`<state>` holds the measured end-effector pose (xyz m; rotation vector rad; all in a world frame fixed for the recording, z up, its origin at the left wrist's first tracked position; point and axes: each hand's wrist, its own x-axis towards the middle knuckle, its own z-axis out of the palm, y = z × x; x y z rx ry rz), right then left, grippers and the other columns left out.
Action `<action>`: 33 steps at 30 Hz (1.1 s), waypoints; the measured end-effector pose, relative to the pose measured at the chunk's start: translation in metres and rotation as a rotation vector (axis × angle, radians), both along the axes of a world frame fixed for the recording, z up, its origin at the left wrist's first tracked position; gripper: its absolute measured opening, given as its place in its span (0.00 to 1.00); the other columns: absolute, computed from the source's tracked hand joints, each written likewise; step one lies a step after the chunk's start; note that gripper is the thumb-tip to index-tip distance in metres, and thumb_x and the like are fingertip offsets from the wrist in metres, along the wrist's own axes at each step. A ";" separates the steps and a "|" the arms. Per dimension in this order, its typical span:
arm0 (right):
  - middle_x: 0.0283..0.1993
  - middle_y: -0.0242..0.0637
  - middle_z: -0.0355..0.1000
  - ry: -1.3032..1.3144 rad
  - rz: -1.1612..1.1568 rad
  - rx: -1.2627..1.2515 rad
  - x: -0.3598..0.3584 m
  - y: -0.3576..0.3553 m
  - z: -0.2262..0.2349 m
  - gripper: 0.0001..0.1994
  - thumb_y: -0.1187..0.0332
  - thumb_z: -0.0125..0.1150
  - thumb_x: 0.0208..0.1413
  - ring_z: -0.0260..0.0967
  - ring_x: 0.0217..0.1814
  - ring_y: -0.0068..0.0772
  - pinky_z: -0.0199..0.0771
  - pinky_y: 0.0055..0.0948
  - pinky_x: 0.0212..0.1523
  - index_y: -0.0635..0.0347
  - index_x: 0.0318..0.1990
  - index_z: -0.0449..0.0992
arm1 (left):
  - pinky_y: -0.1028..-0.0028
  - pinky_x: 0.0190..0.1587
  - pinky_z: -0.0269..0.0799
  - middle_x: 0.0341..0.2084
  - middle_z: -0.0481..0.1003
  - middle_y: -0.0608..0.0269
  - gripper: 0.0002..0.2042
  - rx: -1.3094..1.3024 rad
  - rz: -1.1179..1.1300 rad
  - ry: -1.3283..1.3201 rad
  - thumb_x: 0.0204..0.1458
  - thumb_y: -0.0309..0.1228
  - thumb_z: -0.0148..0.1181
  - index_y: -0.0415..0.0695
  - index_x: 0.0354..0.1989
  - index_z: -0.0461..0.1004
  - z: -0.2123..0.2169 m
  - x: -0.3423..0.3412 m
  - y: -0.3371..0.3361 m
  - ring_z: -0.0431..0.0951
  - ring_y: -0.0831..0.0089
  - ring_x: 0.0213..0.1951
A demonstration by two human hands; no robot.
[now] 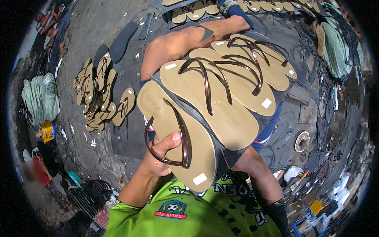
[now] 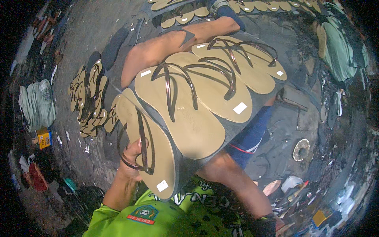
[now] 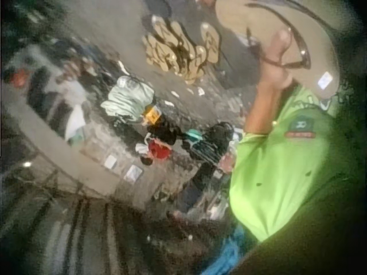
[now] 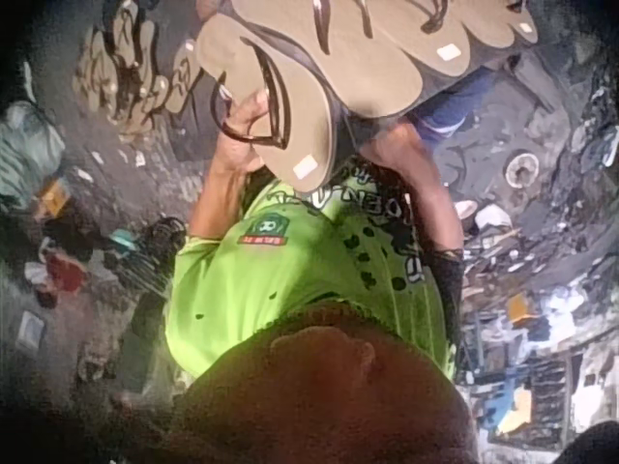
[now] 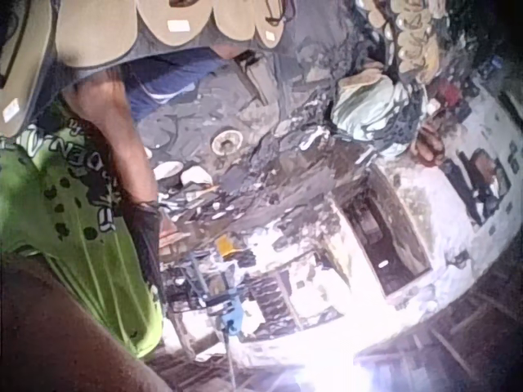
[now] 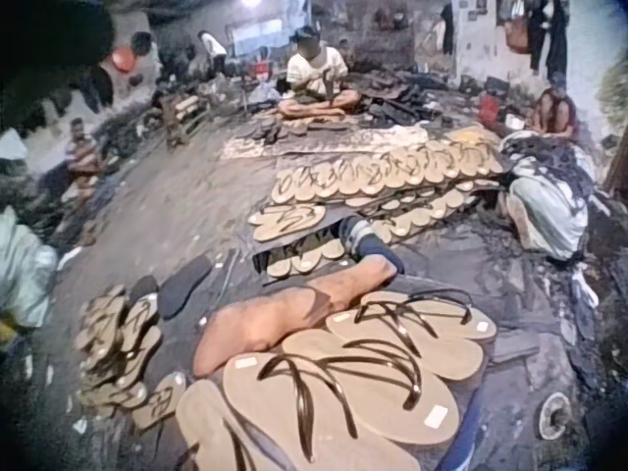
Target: The person sits on the ground and trims the edges of flip-flop soles using a knife. They repeatedly pick up flip-flops, cut along the perimeter, and place them aside.
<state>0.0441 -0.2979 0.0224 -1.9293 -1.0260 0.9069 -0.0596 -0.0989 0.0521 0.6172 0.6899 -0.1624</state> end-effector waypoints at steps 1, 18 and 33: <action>0.64 0.45 0.62 0.063 -0.007 0.004 0.005 0.004 0.005 0.27 0.65 0.62 0.51 0.57 0.67 0.44 0.53 0.39 0.67 0.58 0.60 0.66 | 0.69 0.43 0.78 0.38 0.76 0.57 0.20 -0.030 -0.009 0.002 0.51 0.33 0.57 0.37 0.51 0.68 -0.002 -0.002 0.002 0.79 0.70 0.38; 0.50 0.54 0.67 0.120 -0.082 0.144 0.004 0.047 -0.011 0.19 0.58 0.47 0.62 0.64 0.55 0.53 0.61 0.44 0.57 0.62 0.54 0.64 | 0.66 0.40 0.78 0.36 0.77 0.55 0.20 0.057 -0.050 0.116 0.46 0.28 0.63 0.34 0.48 0.70 -0.008 -0.013 -0.001 0.80 0.66 0.36; 0.25 0.30 0.70 0.839 -0.391 0.440 0.006 0.091 0.019 0.19 0.52 0.58 0.59 0.66 0.25 0.14 0.66 0.19 0.26 0.63 0.40 0.72 | 0.66 0.49 0.74 0.43 0.75 0.57 0.37 0.386 -0.415 -0.352 0.32 0.31 0.76 0.38 0.54 0.65 -0.050 -0.067 0.053 0.76 0.67 0.45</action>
